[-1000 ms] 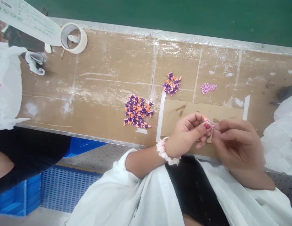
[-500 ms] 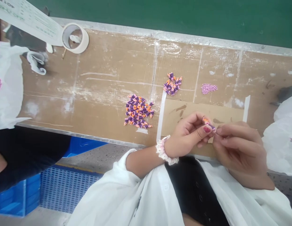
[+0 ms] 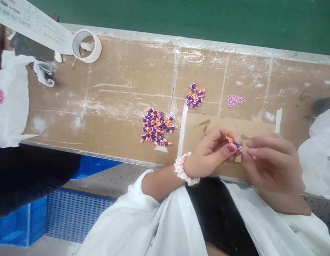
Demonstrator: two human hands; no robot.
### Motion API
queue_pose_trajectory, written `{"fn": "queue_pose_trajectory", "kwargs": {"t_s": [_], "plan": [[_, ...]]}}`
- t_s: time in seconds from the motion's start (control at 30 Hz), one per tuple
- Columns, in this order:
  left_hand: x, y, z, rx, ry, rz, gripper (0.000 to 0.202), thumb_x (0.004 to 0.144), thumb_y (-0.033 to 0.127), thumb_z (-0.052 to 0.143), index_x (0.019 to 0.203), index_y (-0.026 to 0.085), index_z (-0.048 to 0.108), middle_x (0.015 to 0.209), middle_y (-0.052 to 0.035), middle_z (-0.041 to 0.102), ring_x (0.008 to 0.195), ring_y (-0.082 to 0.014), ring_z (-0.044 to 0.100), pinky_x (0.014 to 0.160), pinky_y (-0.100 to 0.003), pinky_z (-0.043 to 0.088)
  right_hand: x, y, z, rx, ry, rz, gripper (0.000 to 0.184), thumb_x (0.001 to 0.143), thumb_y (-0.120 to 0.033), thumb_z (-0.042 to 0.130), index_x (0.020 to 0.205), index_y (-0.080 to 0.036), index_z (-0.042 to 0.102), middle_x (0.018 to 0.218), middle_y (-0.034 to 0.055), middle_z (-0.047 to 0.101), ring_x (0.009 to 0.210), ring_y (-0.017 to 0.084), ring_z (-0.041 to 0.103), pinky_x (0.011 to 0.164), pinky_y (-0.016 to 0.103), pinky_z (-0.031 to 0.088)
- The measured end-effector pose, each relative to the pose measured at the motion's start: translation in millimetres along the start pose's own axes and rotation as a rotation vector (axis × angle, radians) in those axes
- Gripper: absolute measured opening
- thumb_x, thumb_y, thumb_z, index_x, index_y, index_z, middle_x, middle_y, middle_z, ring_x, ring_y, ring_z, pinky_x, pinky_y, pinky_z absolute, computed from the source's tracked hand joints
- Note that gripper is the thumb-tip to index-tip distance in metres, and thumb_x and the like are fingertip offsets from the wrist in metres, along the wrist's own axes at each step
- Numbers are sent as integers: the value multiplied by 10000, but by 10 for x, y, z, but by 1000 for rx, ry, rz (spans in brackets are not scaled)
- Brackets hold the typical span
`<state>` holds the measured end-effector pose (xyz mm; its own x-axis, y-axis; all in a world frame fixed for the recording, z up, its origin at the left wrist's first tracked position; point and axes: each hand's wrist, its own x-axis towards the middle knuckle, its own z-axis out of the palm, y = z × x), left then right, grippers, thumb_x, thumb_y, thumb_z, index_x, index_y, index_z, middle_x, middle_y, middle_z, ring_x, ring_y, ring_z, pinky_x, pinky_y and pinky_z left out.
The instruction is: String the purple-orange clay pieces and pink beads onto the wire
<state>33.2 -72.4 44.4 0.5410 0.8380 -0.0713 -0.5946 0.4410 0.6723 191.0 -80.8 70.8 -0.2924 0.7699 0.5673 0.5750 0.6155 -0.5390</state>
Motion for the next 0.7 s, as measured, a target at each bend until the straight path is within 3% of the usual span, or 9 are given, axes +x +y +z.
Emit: {"fn": "queue_pose_trajectory", "kwargs": {"t_s": [0.43,0.7], "plan": [[-3,-51,-1,104,11,129,96,924,261,560,924,183,504,834,9,497,629,-33,465,614,-164,441,-28,-27,34,-80,32,-47,287,742,7,660,931,-200,597,772,31,547,626,138,516,531,314,448],[-3,-18,40,54,134,-23,228,856,336,661,836,167,510,788,14,530,628,-43,489,615,-183,448,-124,2,72,-137,97,-3,245,721,-27,674,837,-232,605,747,28,563,623,147,501,537,324,445]]}}
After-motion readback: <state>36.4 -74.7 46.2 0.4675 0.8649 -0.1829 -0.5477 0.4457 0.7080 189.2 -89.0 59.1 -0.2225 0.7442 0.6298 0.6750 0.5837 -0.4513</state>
